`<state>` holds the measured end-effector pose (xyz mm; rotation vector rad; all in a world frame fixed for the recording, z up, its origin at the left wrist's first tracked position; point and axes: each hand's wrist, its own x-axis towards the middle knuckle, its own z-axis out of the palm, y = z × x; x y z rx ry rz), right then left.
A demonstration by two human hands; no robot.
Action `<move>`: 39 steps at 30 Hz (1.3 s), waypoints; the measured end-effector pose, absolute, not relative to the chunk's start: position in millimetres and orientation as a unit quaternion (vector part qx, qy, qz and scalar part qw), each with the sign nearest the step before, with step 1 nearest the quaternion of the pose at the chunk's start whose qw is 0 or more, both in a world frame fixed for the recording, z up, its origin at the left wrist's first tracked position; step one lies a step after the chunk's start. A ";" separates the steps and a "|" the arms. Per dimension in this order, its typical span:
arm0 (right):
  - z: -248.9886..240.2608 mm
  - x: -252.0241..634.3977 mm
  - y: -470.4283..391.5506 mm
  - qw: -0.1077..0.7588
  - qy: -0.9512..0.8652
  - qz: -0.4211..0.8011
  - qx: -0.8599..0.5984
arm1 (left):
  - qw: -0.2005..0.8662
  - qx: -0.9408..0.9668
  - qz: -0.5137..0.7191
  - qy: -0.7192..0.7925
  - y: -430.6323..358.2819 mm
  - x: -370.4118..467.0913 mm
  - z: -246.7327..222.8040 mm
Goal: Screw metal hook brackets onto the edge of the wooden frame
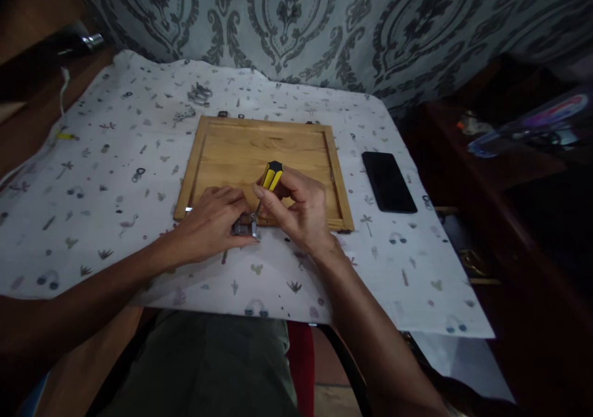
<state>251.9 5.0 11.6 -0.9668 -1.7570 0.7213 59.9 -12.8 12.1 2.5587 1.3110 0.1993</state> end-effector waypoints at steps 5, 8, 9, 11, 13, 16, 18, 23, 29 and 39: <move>9.9 252.4 6.4 0.491 -0.723 0.297 -0.386 | 0.119 0.887 0.051 0.443 -11.3 54.0 22.0; 9.5 252.5 7.5 0.489 -0.724 0.299 -0.384 | 0.137 0.876 0.096 0.453 -6.0 40.5 30.4; 9.6 252.5 7.6 0.488 -0.723 0.300 -0.386 | 0.147 0.869 0.120 0.457 -3.8 33.7 32.9; 10.4 252.7 7.6 0.485 -0.723 0.298 -0.391 | 0.152 0.856 0.164 0.467 1.2 17.6 37.1; 11.1 252.9 7.4 0.487 -0.724 0.294 -0.390 | 0.135 0.837 0.200 0.491 6.9 -1.1 40.0; 11.1 253.0 7.2 0.495 -0.726 0.286 -0.383 | 0.123 0.815 0.204 0.529 18.0 -31.6 41.0; 10.4 252.5 7.2 0.498 -0.731 0.269 -0.383 | 0.112 0.794 0.188 0.567 28.2 -53.6 37.8; 11.1 251.6 6.9 0.487 -0.746 0.232 -0.391 | 0.058 0.724 0.222 0.651 61.2 -107.9 14.5; 19.1 254.2 7.7 0.465 -0.772 0.178 -0.395 | 0.004 0.660 0.243 0.711 96.3 -151.2 -6.9; 17.4 256.3 11.3 0.468 -0.769 0.165 -0.402 | -0.056 0.660 0.216 0.718 131.8 -161.3 -30.8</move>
